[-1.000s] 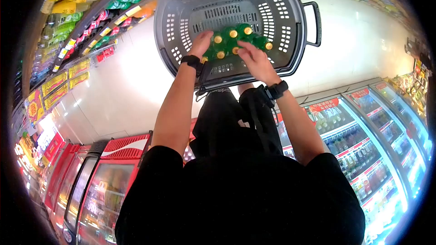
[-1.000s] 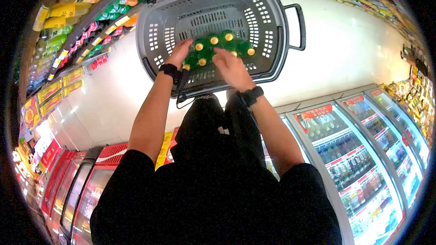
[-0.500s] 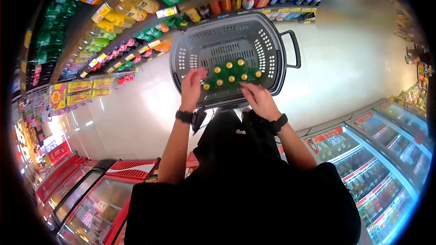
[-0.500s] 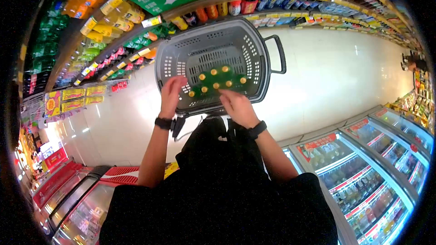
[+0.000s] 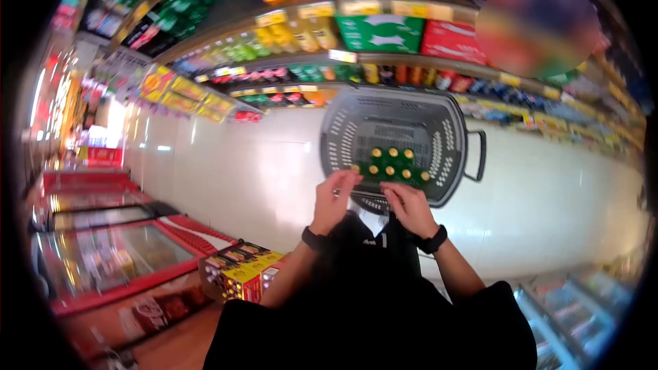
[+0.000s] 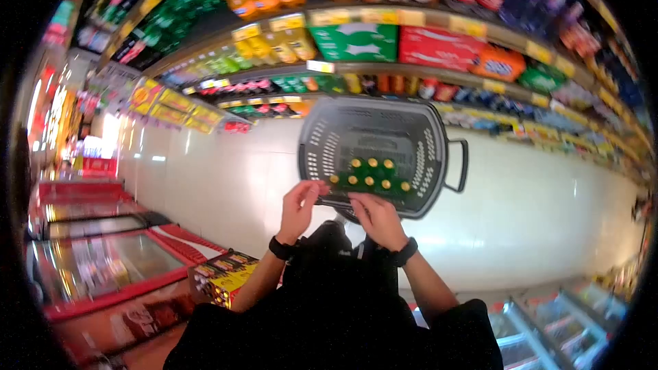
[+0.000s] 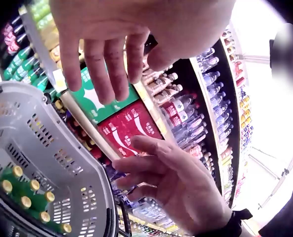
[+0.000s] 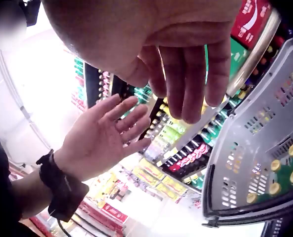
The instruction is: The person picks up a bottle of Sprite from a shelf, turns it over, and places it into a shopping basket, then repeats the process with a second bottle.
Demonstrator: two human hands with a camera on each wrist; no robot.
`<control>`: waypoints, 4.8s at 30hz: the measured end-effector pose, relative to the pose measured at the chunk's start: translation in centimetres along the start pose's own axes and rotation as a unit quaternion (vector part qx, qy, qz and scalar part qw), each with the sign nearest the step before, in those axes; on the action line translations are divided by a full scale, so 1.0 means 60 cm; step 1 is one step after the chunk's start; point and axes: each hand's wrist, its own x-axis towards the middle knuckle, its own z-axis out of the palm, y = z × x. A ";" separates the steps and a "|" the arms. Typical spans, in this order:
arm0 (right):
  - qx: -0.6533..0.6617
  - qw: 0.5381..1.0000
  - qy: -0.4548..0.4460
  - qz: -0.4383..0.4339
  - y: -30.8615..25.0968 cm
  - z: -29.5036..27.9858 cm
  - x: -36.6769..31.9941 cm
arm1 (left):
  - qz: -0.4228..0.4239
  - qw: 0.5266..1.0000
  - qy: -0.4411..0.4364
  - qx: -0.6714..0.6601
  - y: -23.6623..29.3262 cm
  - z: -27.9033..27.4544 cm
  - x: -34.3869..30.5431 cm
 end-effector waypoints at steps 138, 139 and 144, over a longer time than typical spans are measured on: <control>-0.035 0.993 0.075 -0.084 -0.423 0.706 0.771 | 0.234 0.965 -0.039 -0.109 0.020 -0.916 0.530; -0.030 0.994 0.076 -0.079 -0.425 0.708 0.773 | 0.230 0.966 -0.035 -0.115 0.018 -0.917 0.530; -0.029 0.991 0.080 -0.098 -0.423 0.703 0.785 | 0.236 0.967 -0.016 -0.095 0.035 -0.918 0.531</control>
